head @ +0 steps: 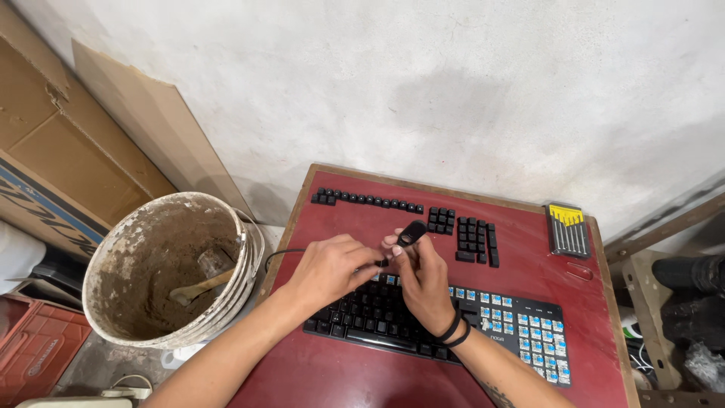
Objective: The person uses a keycap puller to remove keycaps from a mechanical keyboard one by one. The removed keycaps are placed in neat rows on the red table surface next to the keyboard.
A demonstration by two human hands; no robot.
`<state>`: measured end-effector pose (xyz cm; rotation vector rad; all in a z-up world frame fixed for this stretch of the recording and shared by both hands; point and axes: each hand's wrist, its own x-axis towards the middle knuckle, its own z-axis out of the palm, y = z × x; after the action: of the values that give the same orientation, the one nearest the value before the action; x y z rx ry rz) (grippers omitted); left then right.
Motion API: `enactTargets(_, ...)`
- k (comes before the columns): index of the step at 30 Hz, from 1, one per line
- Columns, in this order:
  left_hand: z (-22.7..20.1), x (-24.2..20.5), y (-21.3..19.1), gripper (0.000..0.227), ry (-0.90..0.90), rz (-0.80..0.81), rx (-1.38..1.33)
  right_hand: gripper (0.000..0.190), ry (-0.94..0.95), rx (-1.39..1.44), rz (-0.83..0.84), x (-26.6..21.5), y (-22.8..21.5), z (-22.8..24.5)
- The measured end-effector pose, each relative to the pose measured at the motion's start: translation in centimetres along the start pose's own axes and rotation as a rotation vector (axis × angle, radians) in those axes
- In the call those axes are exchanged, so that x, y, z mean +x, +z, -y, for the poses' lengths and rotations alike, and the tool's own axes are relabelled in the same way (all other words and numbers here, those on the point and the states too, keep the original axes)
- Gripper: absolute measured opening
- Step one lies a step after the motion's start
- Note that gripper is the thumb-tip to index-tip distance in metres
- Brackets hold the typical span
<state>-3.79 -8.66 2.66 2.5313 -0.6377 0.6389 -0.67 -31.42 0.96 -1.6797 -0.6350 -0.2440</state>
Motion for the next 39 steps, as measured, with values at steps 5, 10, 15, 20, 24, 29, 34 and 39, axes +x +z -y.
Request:
enactTargets(5,2.7,-0.4,0.4,0.015,0.155,0.006,0.264,0.028,0.028,0.027,-0.032,0.1,-0.2,-1.2)
enactTargets(10,8.9,-0.9,3.4,0.016,0.156,0.071,0.601,0.029,0.050,0.041,-0.012,-0.1,0.0,-1.3)
enactTargets(15,14.2,-0.2,6.7,0.022,0.059,0.186,0.716,0.029,0.070,0.033,-0.002,-0.2,0.0,-1.3)
enactTargets(20,14.2,2.1,5.5,0.027,-0.033,0.367,0.474,0.028,0.064,0.073,-0.001,-0.5,0.0,-1.3)
enactTargets(24,14.0,2.9,4.5,0.025,-0.103,0.426,0.405,0.029,0.063,0.076,-0.002,-0.5,0.0,-1.3)
enactTargets(29,13.3,2.3,3.7,0.010,-0.140,0.462,0.339,0.033,0.107,0.086,-0.010,-0.6,0.1,-1.5)
enactTargets(34,13.0,2.2,3.9,0.021,-0.113,0.404,0.404,0.034,0.134,0.083,-0.002,-0.5,0.1,-1.2)
enactTargets(39,15.0,2.0,5.6,0.022,0.047,0.109,0.559,0.033,0.131,0.082,-0.004,-0.6,0.0,-1.2)
